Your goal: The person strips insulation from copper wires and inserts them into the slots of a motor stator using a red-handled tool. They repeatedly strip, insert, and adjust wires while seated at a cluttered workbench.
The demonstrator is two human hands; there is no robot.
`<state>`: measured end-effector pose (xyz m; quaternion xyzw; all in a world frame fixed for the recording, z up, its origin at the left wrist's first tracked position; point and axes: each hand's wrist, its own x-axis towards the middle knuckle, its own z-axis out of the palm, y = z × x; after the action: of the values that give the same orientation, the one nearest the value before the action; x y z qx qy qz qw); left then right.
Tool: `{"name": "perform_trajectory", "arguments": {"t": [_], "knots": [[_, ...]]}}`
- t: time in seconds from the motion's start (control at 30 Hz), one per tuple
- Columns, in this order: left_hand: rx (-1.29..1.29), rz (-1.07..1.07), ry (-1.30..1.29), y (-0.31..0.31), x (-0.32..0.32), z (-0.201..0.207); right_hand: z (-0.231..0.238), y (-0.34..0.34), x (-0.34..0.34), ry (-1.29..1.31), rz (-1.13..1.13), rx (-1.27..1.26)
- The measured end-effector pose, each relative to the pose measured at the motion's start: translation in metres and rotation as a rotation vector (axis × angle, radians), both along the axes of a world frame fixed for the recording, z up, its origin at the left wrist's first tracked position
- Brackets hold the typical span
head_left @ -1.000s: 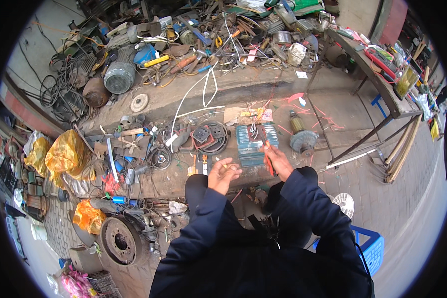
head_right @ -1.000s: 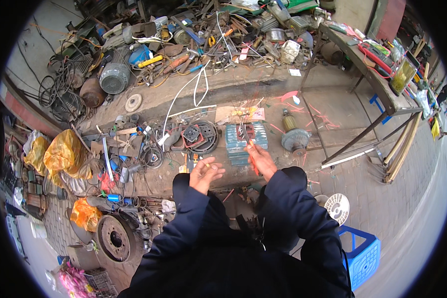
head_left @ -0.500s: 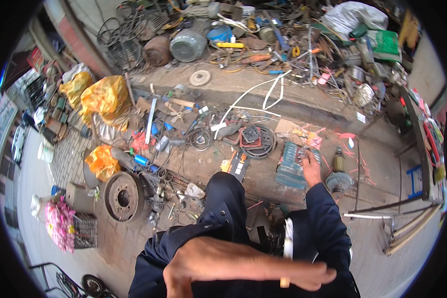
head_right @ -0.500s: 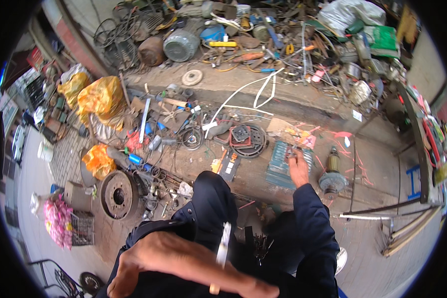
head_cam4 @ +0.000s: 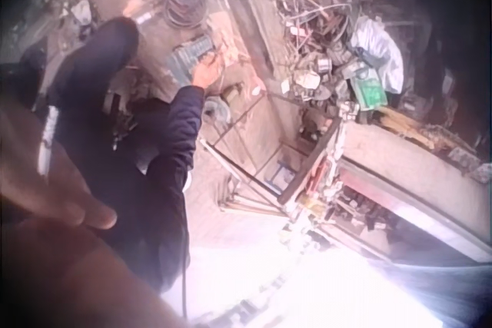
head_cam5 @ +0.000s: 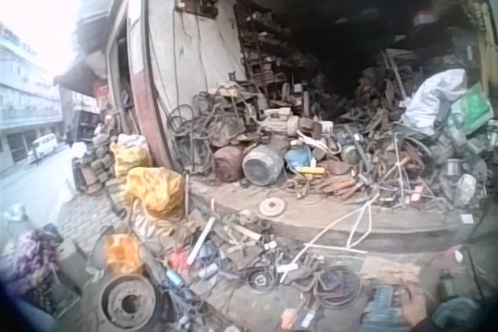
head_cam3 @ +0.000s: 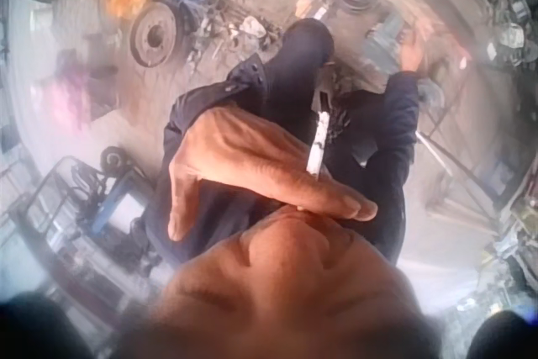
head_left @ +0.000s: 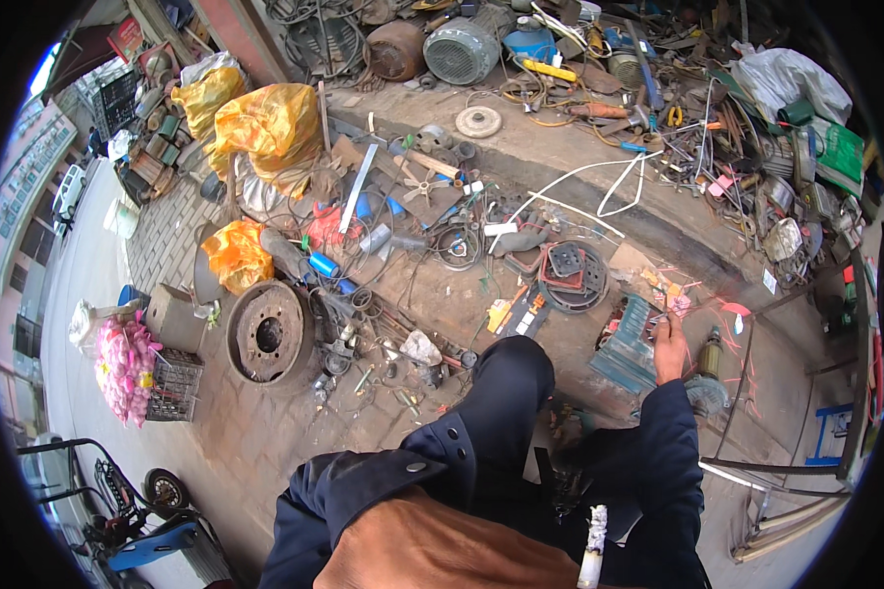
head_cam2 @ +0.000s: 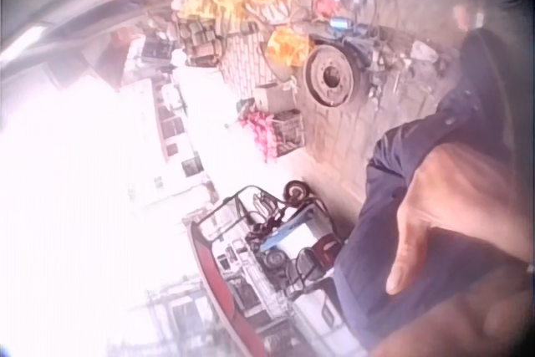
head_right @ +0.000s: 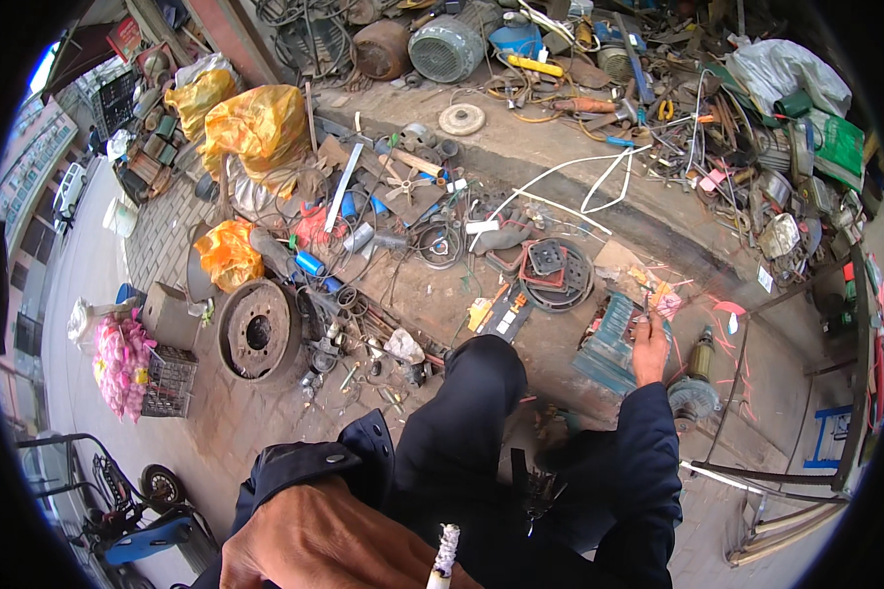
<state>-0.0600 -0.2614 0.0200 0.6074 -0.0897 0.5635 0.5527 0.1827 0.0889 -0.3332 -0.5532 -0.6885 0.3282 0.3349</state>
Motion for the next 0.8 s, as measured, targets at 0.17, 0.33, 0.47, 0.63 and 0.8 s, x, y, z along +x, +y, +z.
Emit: {"name": "perform_trajectory", "arguments": {"t": [0.17,0.33,0.47,0.63,0.8], "knots": [[0.067,0.163,-0.032,-0.012,-0.011,-0.002,-0.014,0.007,0.017,0.092,0.047,-0.077],[0.094,0.146,0.005,-0.024,-0.027,-0.013,-0.017,0.006,0.033,0.205,0.050,-0.239],[0.075,0.161,-0.062,-0.034,-0.026,-0.013,-0.017,0.004,0.037,0.183,0.069,-0.302],[0.144,0.191,-0.066,-0.038,-0.025,-0.008,-0.015,-0.002,0.041,0.196,0.076,-0.318],[0.165,0.262,-0.026,-0.048,-0.020,0.002,-0.018,-0.005,0.047,0.255,0.091,-0.349]]}}
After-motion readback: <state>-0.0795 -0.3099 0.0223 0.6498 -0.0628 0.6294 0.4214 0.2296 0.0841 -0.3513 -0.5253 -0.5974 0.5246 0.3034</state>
